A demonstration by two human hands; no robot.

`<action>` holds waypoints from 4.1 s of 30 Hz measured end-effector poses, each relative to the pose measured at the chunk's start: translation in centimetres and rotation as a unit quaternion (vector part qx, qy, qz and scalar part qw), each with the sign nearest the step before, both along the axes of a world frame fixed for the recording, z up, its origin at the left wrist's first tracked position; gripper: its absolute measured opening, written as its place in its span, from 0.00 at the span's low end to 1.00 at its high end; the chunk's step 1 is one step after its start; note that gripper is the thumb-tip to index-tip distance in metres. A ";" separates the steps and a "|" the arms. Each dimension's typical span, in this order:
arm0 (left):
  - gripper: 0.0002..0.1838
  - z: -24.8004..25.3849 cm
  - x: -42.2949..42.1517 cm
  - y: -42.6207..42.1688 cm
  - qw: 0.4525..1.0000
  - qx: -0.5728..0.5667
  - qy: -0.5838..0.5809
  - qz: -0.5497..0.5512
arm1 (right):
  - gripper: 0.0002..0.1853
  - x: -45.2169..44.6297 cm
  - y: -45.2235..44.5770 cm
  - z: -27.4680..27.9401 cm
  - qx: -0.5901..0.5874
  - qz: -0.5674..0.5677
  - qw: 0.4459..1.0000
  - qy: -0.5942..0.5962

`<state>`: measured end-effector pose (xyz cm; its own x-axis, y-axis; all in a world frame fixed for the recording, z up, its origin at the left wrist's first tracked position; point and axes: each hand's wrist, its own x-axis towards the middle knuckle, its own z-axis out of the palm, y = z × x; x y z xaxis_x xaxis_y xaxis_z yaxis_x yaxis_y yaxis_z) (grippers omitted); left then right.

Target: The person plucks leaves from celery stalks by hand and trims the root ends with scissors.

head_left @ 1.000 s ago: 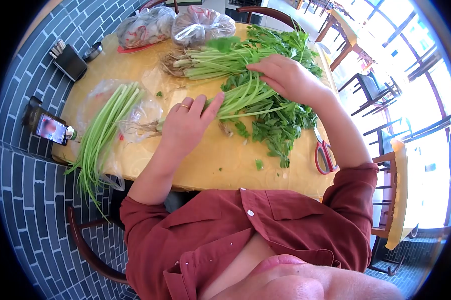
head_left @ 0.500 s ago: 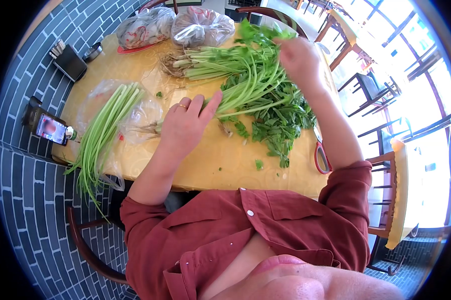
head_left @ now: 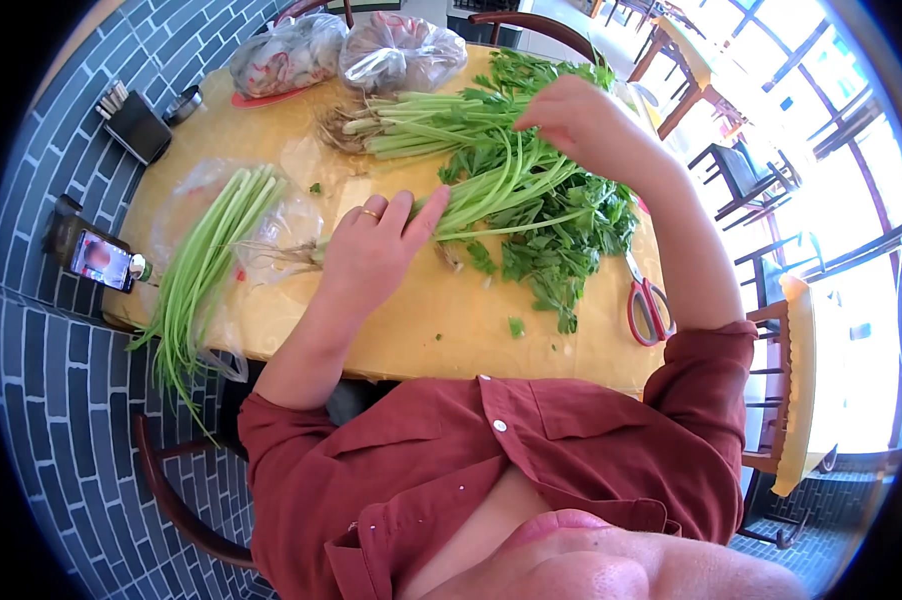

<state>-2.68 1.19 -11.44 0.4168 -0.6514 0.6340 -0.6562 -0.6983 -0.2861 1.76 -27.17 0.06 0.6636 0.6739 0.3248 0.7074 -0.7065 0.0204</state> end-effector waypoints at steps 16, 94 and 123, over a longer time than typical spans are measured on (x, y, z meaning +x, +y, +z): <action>0.31 0.1 0.0 0.1 1.000 -0.015 0.021 -0.001 | 0.11 1.4 1.7 -1.0 -0.055 0.011 0.998 -0.006; 0.30 -0.2 0.0 0.6 0.998 -0.044 0.052 0.013 | 0.22 -1.0 2.9 -2.0 0.120 -0.015 0.990 -0.067; 0.33 0.0 0.1 0.7 0.998 -0.018 0.065 -0.002 | 0.05 1.5 0.1 3.3 -0.176 0.089 0.979 -0.050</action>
<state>-2.54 1.84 -11.48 0.4935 -0.6315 0.5980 -0.6893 -0.7033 -0.1739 3.22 -27.03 3.37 0.5024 0.8577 0.1090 0.8006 -0.5091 0.3161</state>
